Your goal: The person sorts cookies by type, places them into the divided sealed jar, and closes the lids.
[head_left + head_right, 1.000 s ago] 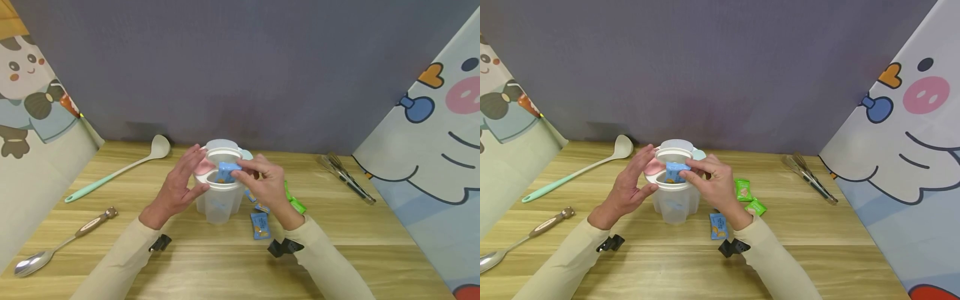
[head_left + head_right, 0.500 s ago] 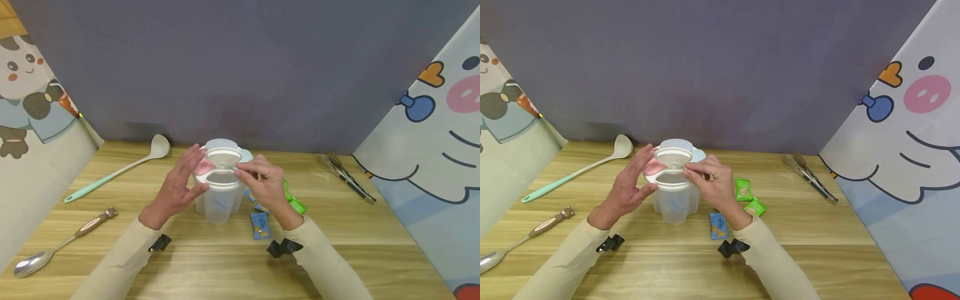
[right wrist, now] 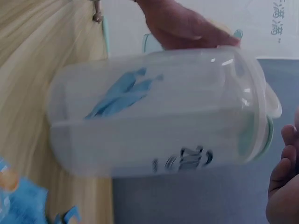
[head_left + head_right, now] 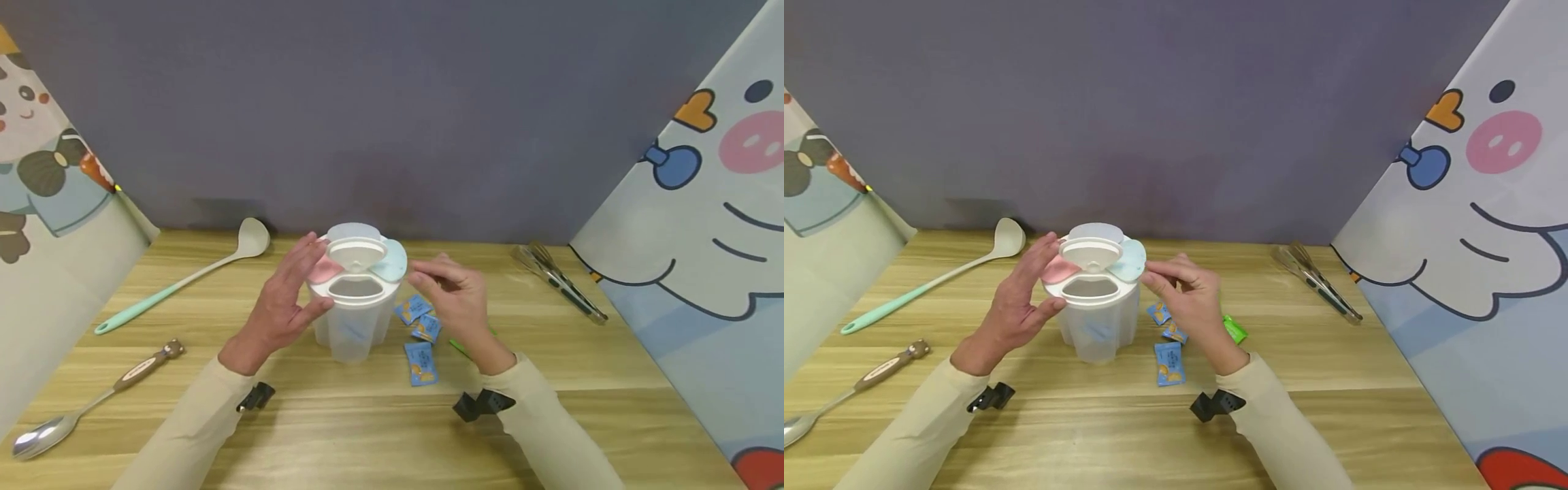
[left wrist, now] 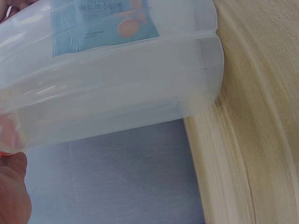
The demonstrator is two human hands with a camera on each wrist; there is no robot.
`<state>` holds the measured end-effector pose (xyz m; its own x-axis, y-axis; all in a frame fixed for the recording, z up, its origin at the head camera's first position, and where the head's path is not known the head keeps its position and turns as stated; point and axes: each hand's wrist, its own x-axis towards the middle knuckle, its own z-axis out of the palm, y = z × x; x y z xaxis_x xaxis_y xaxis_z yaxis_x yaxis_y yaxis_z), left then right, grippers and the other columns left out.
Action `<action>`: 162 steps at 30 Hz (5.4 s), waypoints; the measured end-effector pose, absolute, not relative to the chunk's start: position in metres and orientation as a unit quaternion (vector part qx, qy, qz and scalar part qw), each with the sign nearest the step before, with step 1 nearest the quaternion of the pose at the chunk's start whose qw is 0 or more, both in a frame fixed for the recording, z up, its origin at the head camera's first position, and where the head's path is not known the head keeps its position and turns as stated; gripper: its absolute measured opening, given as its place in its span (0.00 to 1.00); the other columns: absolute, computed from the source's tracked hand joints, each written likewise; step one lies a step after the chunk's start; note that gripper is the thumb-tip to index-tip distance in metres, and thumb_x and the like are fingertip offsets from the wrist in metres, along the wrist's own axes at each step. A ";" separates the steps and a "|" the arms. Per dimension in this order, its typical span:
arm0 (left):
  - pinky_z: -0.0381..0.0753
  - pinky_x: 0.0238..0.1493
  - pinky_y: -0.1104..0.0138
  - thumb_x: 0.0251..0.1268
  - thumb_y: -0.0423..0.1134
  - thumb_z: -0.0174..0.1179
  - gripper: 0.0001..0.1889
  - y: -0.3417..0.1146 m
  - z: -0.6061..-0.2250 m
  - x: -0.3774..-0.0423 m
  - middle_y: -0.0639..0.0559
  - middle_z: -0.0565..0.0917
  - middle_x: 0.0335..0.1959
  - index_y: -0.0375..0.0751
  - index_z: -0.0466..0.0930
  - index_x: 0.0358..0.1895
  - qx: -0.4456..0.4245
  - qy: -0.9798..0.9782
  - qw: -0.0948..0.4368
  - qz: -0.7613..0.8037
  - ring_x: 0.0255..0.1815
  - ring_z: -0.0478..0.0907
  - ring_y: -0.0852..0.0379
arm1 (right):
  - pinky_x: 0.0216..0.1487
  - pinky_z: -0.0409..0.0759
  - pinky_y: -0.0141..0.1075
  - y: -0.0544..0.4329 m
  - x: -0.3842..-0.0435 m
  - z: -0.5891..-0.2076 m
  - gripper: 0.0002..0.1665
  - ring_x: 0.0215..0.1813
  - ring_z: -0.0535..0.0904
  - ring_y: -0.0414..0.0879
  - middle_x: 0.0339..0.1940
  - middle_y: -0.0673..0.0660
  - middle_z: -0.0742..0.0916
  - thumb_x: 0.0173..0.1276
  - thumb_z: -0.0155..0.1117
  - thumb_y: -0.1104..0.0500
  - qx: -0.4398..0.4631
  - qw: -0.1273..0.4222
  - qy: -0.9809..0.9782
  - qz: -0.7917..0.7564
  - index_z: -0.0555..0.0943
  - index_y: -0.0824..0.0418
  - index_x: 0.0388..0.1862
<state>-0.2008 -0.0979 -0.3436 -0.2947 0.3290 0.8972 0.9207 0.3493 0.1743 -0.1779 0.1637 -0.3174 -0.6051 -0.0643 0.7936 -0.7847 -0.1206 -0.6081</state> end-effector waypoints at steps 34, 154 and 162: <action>0.62 0.66 0.50 0.70 0.59 0.47 0.34 -0.099 -0.344 -0.200 0.36 0.70 0.63 0.30 0.65 0.63 -0.439 -0.719 0.399 -0.362 0.65 0.62 0.35 | 0.41 0.82 0.38 0.242 -0.159 -0.414 0.27 0.41 0.80 0.50 0.40 0.58 0.85 0.45 0.78 0.61 0.277 0.034 -0.851 0.444 0.83 0.70 0.46; 0.63 0.66 0.49 0.71 0.58 0.46 0.33 -0.096 -0.344 -0.198 0.35 0.69 0.63 0.34 0.62 0.66 -0.441 -0.722 0.403 -0.349 0.65 0.62 0.35 | 0.35 0.78 0.35 0.145 -0.191 -0.293 0.36 0.35 0.74 0.50 0.42 0.61 0.79 0.56 0.72 0.45 0.482 0.375 -0.687 0.395 0.78 0.66 0.57; 0.63 0.66 0.49 0.71 0.58 0.46 0.33 -0.096 -0.344 -0.198 0.35 0.69 0.63 0.31 0.63 0.65 -0.442 -0.717 0.408 -0.352 0.65 0.62 0.34 | 0.35 0.75 0.34 0.144 -0.191 -0.294 0.39 0.37 0.73 0.51 0.46 0.63 0.77 0.59 0.69 0.43 0.501 0.363 -0.691 0.373 0.74 0.65 0.63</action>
